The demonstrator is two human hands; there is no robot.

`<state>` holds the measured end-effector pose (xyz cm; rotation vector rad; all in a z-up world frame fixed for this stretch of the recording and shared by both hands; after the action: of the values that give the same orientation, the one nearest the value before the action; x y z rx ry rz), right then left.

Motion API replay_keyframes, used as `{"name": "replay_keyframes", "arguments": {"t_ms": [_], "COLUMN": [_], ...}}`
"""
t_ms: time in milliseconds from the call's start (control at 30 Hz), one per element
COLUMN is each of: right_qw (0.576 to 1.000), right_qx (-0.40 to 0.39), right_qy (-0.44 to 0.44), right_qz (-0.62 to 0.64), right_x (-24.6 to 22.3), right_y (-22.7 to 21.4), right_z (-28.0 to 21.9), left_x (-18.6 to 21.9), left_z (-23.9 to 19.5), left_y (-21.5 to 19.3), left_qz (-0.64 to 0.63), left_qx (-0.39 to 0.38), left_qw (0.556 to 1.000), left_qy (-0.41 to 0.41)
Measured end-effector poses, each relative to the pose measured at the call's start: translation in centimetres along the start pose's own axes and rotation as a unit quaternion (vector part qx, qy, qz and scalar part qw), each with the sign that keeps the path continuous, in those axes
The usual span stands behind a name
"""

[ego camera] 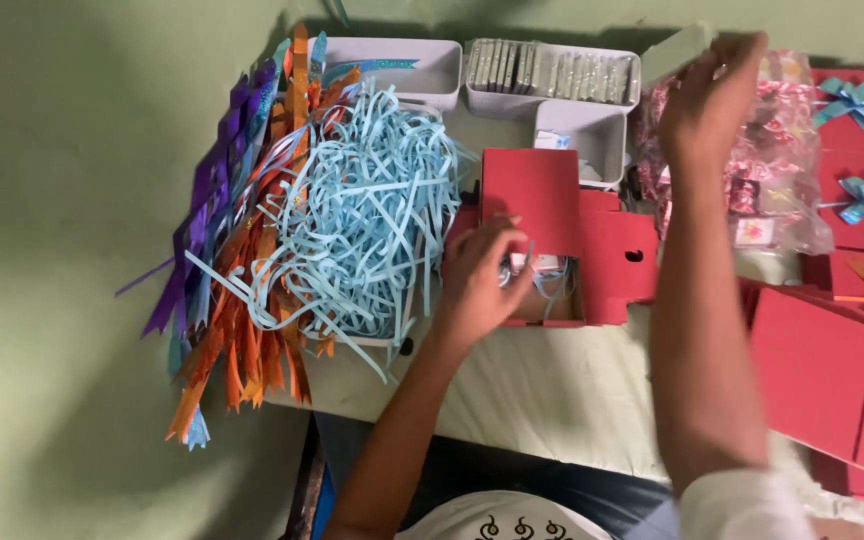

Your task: Assembling a red cardboard gift box, filling it with shredded paper and a small item, and tying a decorative ribbon.

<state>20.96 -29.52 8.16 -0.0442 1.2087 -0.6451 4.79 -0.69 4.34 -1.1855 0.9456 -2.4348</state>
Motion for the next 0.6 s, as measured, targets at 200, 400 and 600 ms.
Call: {"name": "replay_keyframes", "arguments": {"t_ms": [200,400,600], "right_qw": [0.978,0.934,0.969], "right_qx": [-0.137,-0.330,-0.233], "right_qy": [-0.013,0.024,0.023], "right_qz": [0.155,0.135,0.079], "right_x": [-5.8,-8.3,-2.4], "right_y": [-1.0,0.8,1.7], "right_z": [-14.7,-22.5,-23.7], "left_x": [-2.0,-1.5,-0.5], "left_z": [-1.2,-2.9,-3.3], "left_y": [-0.9,1.1,0.4], "left_qz": [-0.184,-0.381,-0.156], "left_qx": [0.038,-0.051,0.025], "left_qw": [0.973,0.916,0.985], "left_qy": [-0.131,-0.114,-0.064]}}
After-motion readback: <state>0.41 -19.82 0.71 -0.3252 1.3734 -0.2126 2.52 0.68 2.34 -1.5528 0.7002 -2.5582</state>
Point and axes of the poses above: each hand's wrist, its own z-axis towards the middle knuckle, its own y-axis out of the palm, x = y × z, the point moved 6 cm from there along z, towards the middle knuckle, and after that the axes turned 13 degrees about -x, right-handed, at the moved point
